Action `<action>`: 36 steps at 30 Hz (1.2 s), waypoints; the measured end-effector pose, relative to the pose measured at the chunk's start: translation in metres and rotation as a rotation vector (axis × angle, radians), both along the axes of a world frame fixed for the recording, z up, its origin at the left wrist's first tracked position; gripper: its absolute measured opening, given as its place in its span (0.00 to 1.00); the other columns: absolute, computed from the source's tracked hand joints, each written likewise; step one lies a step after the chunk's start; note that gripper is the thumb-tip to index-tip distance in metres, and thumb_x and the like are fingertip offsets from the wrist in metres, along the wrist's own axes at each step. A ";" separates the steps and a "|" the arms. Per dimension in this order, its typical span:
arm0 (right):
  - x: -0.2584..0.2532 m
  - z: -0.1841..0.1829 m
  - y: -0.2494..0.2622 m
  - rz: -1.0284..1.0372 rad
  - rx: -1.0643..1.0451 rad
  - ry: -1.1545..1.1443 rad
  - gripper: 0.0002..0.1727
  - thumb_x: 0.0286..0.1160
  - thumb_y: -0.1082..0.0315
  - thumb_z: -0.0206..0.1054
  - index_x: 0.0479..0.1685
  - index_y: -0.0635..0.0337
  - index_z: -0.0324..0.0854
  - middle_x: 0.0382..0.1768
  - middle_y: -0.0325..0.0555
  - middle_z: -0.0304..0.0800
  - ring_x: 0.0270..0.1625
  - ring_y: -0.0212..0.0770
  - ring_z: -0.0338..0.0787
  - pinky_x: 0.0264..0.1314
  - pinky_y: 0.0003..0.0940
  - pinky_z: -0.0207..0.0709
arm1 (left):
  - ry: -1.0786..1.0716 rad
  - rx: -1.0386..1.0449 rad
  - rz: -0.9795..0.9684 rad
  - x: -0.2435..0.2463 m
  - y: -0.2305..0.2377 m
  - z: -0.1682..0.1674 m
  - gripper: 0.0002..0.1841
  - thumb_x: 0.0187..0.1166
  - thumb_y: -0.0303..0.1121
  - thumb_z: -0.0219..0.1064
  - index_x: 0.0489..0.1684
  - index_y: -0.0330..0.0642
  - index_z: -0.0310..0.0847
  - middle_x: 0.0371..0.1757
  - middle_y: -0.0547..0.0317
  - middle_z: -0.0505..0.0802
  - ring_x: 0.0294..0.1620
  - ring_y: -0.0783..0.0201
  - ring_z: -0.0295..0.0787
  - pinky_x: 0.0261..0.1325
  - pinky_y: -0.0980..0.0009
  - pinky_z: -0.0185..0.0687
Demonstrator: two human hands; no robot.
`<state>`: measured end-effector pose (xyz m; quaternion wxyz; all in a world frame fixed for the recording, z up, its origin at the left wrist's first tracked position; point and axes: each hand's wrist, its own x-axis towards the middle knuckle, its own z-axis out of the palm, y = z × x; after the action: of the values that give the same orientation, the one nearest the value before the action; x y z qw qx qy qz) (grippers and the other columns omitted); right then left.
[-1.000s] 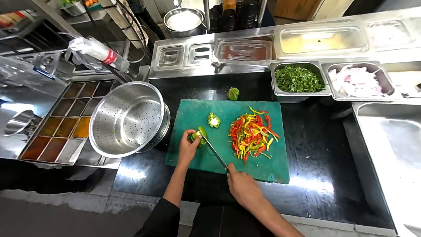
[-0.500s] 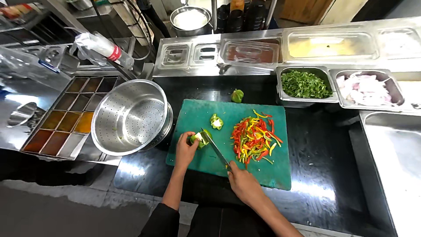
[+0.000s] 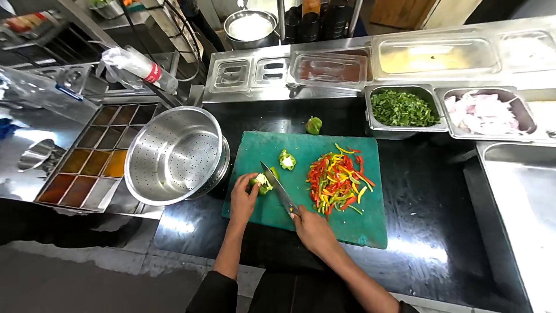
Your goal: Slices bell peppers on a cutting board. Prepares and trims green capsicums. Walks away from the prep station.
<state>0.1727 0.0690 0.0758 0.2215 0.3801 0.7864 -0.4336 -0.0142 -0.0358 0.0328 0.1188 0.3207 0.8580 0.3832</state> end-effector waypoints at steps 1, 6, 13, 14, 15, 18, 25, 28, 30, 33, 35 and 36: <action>0.000 0.001 0.001 0.004 0.009 -0.013 0.25 0.95 0.49 0.44 0.70 0.58 0.75 0.53 0.58 0.90 0.61 0.57 0.90 0.63 0.56 0.79 | -0.002 0.009 -0.008 0.000 -0.001 0.000 0.15 0.82 0.28 0.69 0.65 0.38 0.85 0.68 0.44 0.88 0.66 0.51 0.88 0.69 0.52 0.84; -0.009 -0.001 0.006 0.034 0.035 -0.003 0.24 0.95 0.49 0.45 0.65 0.59 0.76 0.51 0.57 0.90 0.60 0.57 0.90 0.62 0.56 0.80 | -0.016 0.022 -0.049 -0.001 -0.004 -0.003 0.16 0.82 0.27 0.69 0.65 0.37 0.85 0.69 0.45 0.87 0.68 0.51 0.87 0.72 0.52 0.82; -0.036 -0.003 0.000 0.051 0.095 0.011 0.22 0.95 0.51 0.45 0.69 0.57 0.73 0.51 0.58 0.90 0.59 0.58 0.91 0.59 0.56 0.82 | -0.088 0.084 -0.043 -0.009 -0.008 -0.012 0.15 0.82 0.26 0.68 0.65 0.36 0.84 0.68 0.45 0.87 0.66 0.53 0.87 0.70 0.55 0.83; -0.032 -0.002 -0.002 0.065 0.075 0.002 0.23 0.95 0.51 0.44 0.70 0.57 0.72 0.51 0.58 0.90 0.60 0.58 0.91 0.60 0.56 0.82 | -0.098 0.094 -0.025 -0.009 -0.010 -0.013 0.15 0.83 0.26 0.68 0.66 0.35 0.83 0.68 0.44 0.86 0.66 0.52 0.87 0.70 0.55 0.83; -0.026 -0.003 -0.003 0.073 0.043 -0.006 0.24 0.95 0.51 0.44 0.71 0.58 0.72 0.53 0.59 0.90 0.61 0.59 0.90 0.62 0.57 0.81 | -0.104 0.102 -0.005 -0.009 -0.011 -0.014 0.15 0.84 0.27 0.67 0.66 0.35 0.83 0.68 0.43 0.86 0.66 0.52 0.87 0.70 0.55 0.83; -0.005 -0.009 -0.004 0.070 -0.059 -0.019 0.25 0.95 0.51 0.44 0.72 0.60 0.73 0.55 0.61 0.89 0.61 0.59 0.90 0.63 0.58 0.80 | -0.117 0.101 0.035 -0.011 -0.017 -0.018 0.16 0.85 0.28 0.65 0.68 0.35 0.82 0.68 0.42 0.87 0.64 0.51 0.87 0.69 0.52 0.82; -0.009 -0.027 0.008 -0.034 -0.307 0.077 0.25 0.95 0.48 0.46 0.71 0.58 0.70 0.29 0.45 0.81 0.21 0.38 0.83 0.29 0.36 0.82 | 0.080 0.147 -0.117 -0.017 -0.035 -0.028 0.21 0.84 0.25 0.60 0.75 0.42 0.81 0.76 0.46 0.83 0.74 0.47 0.80 0.74 0.48 0.76; -0.005 -0.030 0.010 -0.053 -0.352 0.095 0.24 0.95 0.48 0.46 0.71 0.57 0.70 0.27 0.43 0.79 0.19 0.37 0.82 0.26 0.34 0.81 | 0.135 0.135 -0.159 -0.012 -0.039 -0.028 0.15 0.81 0.31 0.60 0.59 0.44 0.91 0.72 0.48 0.85 0.73 0.48 0.80 0.74 0.47 0.75; -0.002 -0.032 0.010 -0.063 -0.370 0.123 0.23 0.95 0.48 0.47 0.70 0.56 0.70 0.26 0.42 0.78 0.18 0.36 0.81 0.24 0.33 0.81 | 0.118 0.105 -0.130 -0.007 -0.039 -0.026 0.16 0.75 0.42 0.72 0.54 0.42 0.90 0.71 0.48 0.85 0.72 0.50 0.81 0.70 0.49 0.81; 0.005 -0.034 0.009 -0.083 -0.416 0.166 0.22 0.95 0.49 0.48 0.68 0.56 0.71 0.23 0.40 0.77 0.16 0.35 0.80 0.23 0.32 0.80 | 0.080 0.087 -0.062 -0.006 -0.040 -0.025 0.19 0.68 0.37 0.80 0.52 0.37 0.87 0.71 0.43 0.84 0.69 0.47 0.83 0.65 0.48 0.82; 0.008 -0.035 0.007 -0.059 -0.431 0.149 0.22 0.95 0.48 0.48 0.69 0.55 0.71 0.24 0.40 0.77 0.17 0.35 0.81 0.23 0.32 0.81 | 0.068 0.116 -0.036 -0.008 -0.045 -0.030 0.18 0.68 0.36 0.78 0.52 0.36 0.86 0.71 0.43 0.84 0.70 0.48 0.82 0.67 0.49 0.81; 0.009 -0.034 0.006 -0.043 -0.430 0.138 0.23 0.95 0.47 0.48 0.70 0.55 0.71 0.24 0.40 0.78 0.18 0.36 0.81 0.24 0.33 0.81 | 0.051 0.144 -0.029 -0.009 -0.048 -0.031 0.18 0.67 0.35 0.78 0.51 0.36 0.85 0.71 0.43 0.84 0.70 0.49 0.81 0.68 0.50 0.80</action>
<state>0.1813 0.0754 0.0413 0.2339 0.3101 0.6809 -0.6209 -0.0236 -0.0843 0.0015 0.0793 0.3504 0.8263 0.4338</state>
